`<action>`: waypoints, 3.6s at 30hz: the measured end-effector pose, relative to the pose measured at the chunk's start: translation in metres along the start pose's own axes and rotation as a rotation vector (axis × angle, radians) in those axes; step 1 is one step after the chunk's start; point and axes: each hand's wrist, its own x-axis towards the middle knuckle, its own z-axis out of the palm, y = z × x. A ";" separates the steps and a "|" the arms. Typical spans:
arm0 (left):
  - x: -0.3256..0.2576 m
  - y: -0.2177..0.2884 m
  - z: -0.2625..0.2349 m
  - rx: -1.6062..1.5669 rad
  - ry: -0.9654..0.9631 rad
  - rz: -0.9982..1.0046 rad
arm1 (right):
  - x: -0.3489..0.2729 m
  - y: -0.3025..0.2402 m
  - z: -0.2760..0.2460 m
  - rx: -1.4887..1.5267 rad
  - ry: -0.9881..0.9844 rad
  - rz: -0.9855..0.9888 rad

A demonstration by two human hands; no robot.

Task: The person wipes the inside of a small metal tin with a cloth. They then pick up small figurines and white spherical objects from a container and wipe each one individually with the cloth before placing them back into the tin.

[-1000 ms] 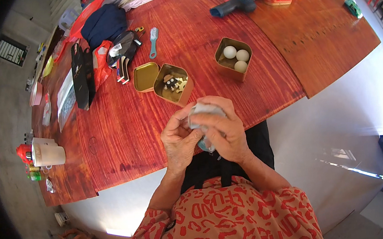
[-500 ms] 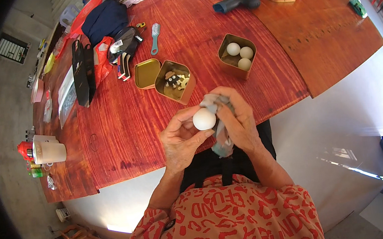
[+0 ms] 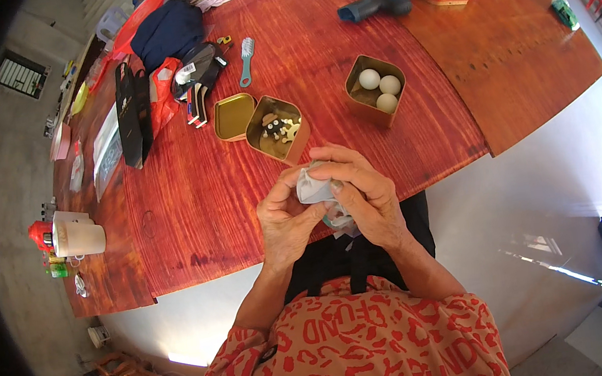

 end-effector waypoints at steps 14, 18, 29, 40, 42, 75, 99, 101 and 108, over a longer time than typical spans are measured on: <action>0.002 -0.003 0.002 -0.033 0.054 -0.021 | 0.009 -0.021 -0.001 -0.656 0.032 -0.223; -0.001 -0.006 -0.004 -0.075 0.019 -0.038 | 0.000 -0.007 0.006 -0.522 -0.066 -0.229; -0.001 -0.002 0.005 0.037 0.094 -0.087 | 0.010 -0.005 0.003 -0.293 0.089 0.140; -0.002 0.005 0.003 0.261 0.040 -0.091 | 0.012 -0.007 0.007 -0.486 -0.005 0.001; -0.001 0.004 0.004 0.201 0.022 -0.094 | 0.014 0.000 0.003 -0.349 0.046 0.106; -0.004 -0.017 -0.015 -0.757 0.164 -0.267 | -0.007 0.018 -0.003 -0.338 0.162 -0.021; -0.002 -0.004 -0.010 -0.622 0.111 -0.242 | 0.007 -0.007 0.011 -0.115 0.258 0.189; -0.001 -0.008 -0.015 -0.559 0.092 -0.183 | 0.002 -0.012 0.009 -0.232 0.169 0.077; -0.002 0.007 -0.006 -0.388 0.097 -0.115 | 0.002 -0.004 0.018 -0.300 0.114 -0.183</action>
